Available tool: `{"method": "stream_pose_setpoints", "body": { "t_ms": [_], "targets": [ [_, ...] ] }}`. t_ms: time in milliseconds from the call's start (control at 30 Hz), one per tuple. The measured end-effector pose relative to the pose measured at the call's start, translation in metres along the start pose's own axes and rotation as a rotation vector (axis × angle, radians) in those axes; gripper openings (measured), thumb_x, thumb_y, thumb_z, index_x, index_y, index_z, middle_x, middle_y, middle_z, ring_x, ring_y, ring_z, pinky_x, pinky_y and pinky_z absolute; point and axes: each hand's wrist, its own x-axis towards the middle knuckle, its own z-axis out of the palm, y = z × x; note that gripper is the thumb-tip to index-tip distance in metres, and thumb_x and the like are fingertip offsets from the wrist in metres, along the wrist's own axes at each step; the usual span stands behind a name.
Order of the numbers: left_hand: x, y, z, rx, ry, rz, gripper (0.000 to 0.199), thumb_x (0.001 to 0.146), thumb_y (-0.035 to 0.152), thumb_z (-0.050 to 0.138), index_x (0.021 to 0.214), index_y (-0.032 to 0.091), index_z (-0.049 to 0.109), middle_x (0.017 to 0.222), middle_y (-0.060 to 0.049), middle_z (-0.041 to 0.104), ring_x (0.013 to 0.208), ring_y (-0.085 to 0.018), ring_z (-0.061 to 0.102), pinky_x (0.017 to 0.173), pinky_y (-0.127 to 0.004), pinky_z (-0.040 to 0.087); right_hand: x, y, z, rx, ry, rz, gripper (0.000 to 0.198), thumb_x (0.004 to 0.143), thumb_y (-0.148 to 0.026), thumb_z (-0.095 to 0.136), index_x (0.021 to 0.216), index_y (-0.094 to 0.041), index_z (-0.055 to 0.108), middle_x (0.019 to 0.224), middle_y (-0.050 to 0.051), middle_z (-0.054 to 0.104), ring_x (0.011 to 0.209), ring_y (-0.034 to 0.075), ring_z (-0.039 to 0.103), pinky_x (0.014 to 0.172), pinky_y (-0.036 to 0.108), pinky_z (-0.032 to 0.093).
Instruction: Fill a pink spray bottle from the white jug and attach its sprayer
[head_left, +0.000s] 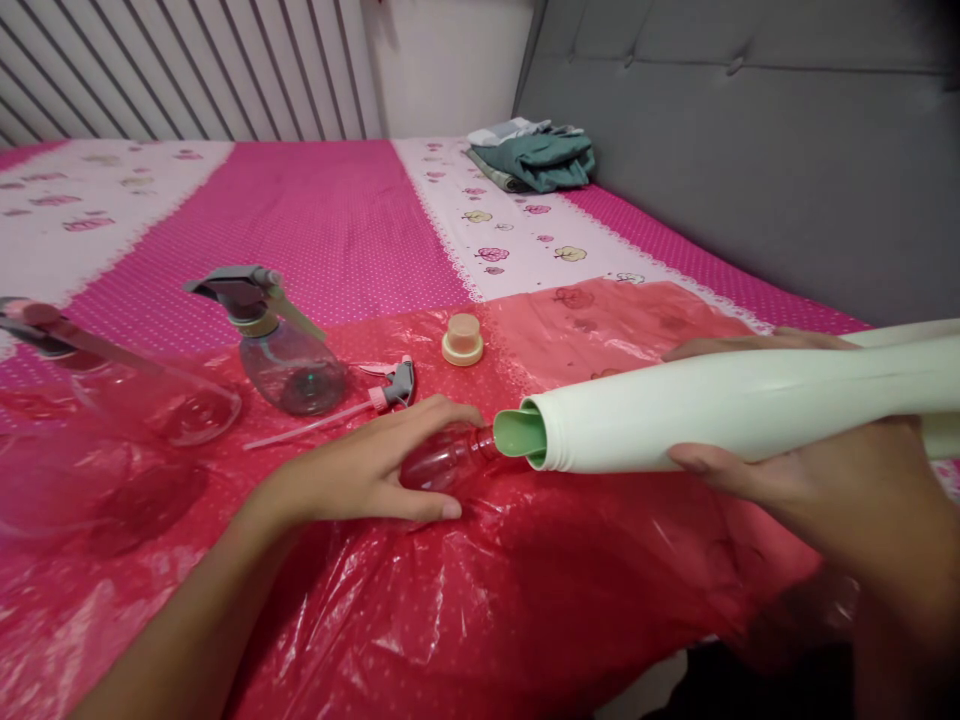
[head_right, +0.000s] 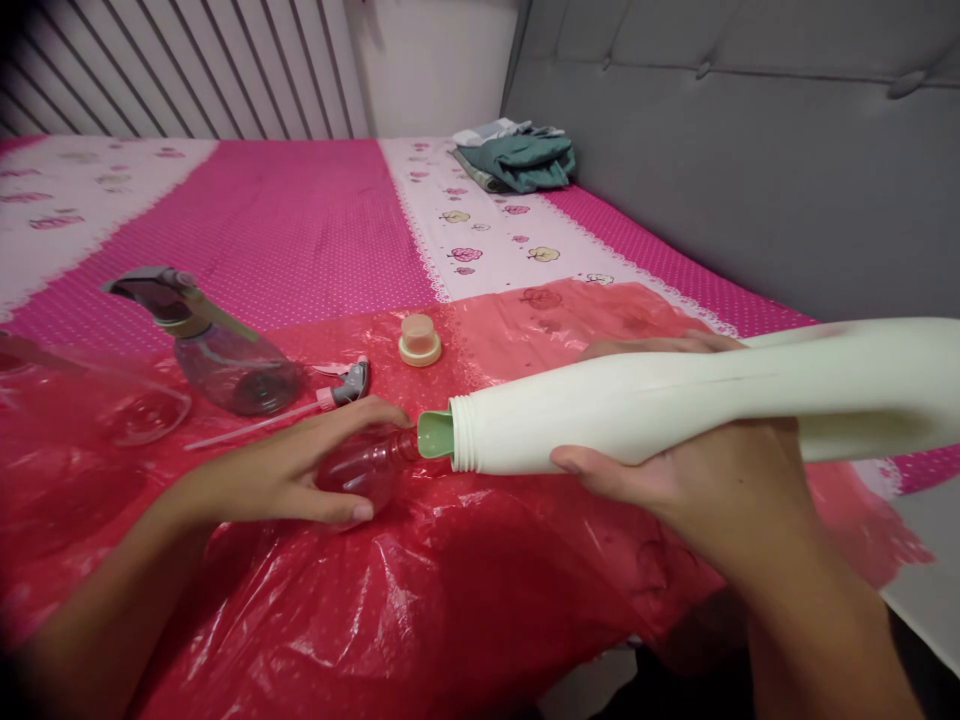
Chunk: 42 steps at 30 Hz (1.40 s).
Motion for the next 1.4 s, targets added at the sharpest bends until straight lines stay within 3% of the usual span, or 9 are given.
{"method": "stream_pose_setpoints", "body": {
  "t_ms": [1400],
  "targets": [
    [-0.0001,-0.0007,0.0004,0.001,-0.004,-0.002,0.067,0.1,0.064,0.077,0.151,0.025,0.055,0.147,-0.012,0.067,0.135,-0.035,0.067,0.115,-0.048,0.055,-0.0006,0.0021,0.0004,-0.029,0.018,-0.026,0.073,0.096,-0.092,0.044,0.137,-0.036,0.066,0.137,0.004,0.073,0.131,0.043,0.065,0.119,0.071,0.045]
  ]
}}
